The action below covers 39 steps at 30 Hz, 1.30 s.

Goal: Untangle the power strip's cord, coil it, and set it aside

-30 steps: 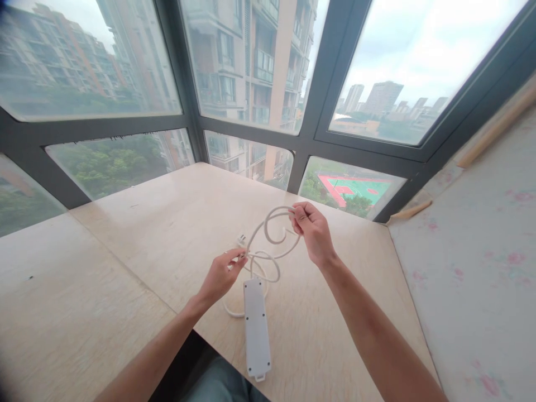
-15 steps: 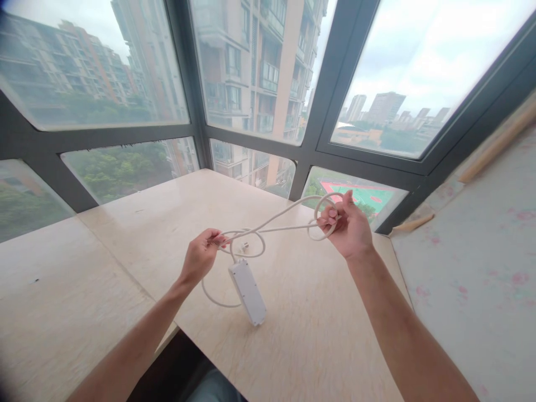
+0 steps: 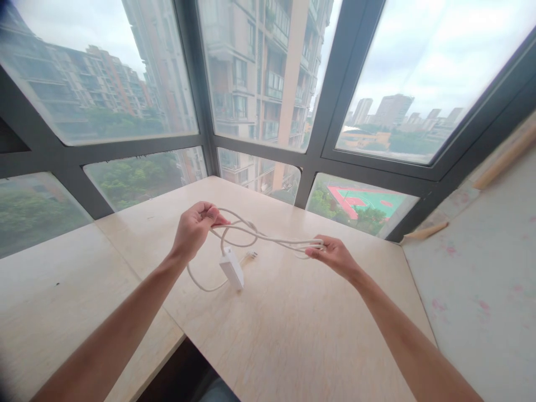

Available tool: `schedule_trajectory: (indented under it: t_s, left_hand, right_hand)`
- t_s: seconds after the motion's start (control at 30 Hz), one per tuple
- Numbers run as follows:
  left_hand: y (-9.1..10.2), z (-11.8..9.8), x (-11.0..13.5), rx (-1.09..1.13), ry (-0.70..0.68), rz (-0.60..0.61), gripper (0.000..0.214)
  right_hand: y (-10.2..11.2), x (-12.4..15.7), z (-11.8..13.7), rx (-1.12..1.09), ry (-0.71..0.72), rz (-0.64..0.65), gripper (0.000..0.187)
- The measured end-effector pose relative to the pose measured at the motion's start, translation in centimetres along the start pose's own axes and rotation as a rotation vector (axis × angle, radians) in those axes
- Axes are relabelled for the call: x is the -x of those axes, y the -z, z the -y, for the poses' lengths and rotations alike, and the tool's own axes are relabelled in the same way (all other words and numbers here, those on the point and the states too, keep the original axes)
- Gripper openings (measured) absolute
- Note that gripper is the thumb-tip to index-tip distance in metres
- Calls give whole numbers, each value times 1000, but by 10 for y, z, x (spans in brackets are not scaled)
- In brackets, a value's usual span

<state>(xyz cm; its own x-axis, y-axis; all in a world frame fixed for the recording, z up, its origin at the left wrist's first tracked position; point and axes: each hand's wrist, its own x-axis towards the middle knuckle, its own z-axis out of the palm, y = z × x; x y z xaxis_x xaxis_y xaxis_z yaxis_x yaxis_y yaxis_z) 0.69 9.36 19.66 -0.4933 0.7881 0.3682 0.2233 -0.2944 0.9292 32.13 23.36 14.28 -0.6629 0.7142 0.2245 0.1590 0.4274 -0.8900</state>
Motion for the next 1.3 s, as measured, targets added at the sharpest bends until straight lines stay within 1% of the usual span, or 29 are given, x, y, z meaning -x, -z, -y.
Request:
schedule_trajectory:
  t_s: [0.07,0.17,0.2,0.27,0.33,0.37,0.4,0.43,0.5,0.53,0.57,0.6,0.67,0.73,0.83,0.87,0.9,0.97,1.03,1.07,1.2,1.27,1.3]
  left_hand:
    - [-6,-12,-3,-15,-35,27,22]
    - [-13,-26,-6,13,-49,61,22]
    - [-15,-30,-7,39,-43,75,23]
    - [-17,-35,-7,64,-48,111,23]
    - [-17,-38,-5,42,-79,157,24]
    - [-17,-40,-4,26,-94,183,25]
    - [-17,-41,-3,13,-105,207,26]
    - [-17,-43,-1,6,-111,229,27]
    - [-17,-46,1,0,-121,262,29]
    - [-17,-48,2,-3,-127,275,29]
    - [-18,-50,4,-6,-133,288,29]
    - [-19,-53,5,-11,-140,303,29]
    - [-22,-60,7,-34,-164,327,27]
    - [-24,-66,10,-60,-195,327,26]
    - [-25,-69,12,-52,-228,298,27]
    - [-25,-69,13,-36,-233,284,27]
    - [-26,-67,13,-20,-236,268,28]
    - [-26,-63,14,17,-235,233,30]
    - [-24,-59,16,68,-225,210,33]
    - [-22,-57,17,102,-219,211,33]
    - [-7,-50,25,237,-168,234,33]
    - [5,-44,31,288,-131,229,33]
    - [10,-39,35,302,-114,228,34]
  right_hand:
    - [-11,3,-2,102,-1,41,36]
    - [-25,6,4,142,-15,128,39]
    - [-28,7,8,146,-24,184,39]
    - [-30,9,17,154,-43,349,38]
    - [-30,11,25,178,-55,523,46]
    - [-30,11,29,201,-61,572,51]
    - [-30,12,33,233,-64,573,52]
    - [-30,12,38,276,-58,526,50]
    - [-33,11,51,366,5,337,41]
    - [-36,10,58,387,58,249,39]
    - [-39,8,66,377,112,193,40]
    - [-42,6,73,335,157,180,40]
    - [-51,2,86,187,193,234,41]
    - [-61,-4,93,16,168,281,46]
    - [-77,-13,92,-186,83,245,46]
    - [-82,-15,90,-229,52,252,46]
    - [-86,-16,88,-257,22,288,45]
    - [-93,-17,86,-282,-27,403,45]
    - [-96,-17,87,-300,-66,488,44]
    - [-96,-16,88,-305,-83,499,43]
    - [-92,-15,90,-332,-150,478,38]
    - [-90,-17,88,-387,-184,415,38]
    - [-90,-18,86,-431,-198,360,38]
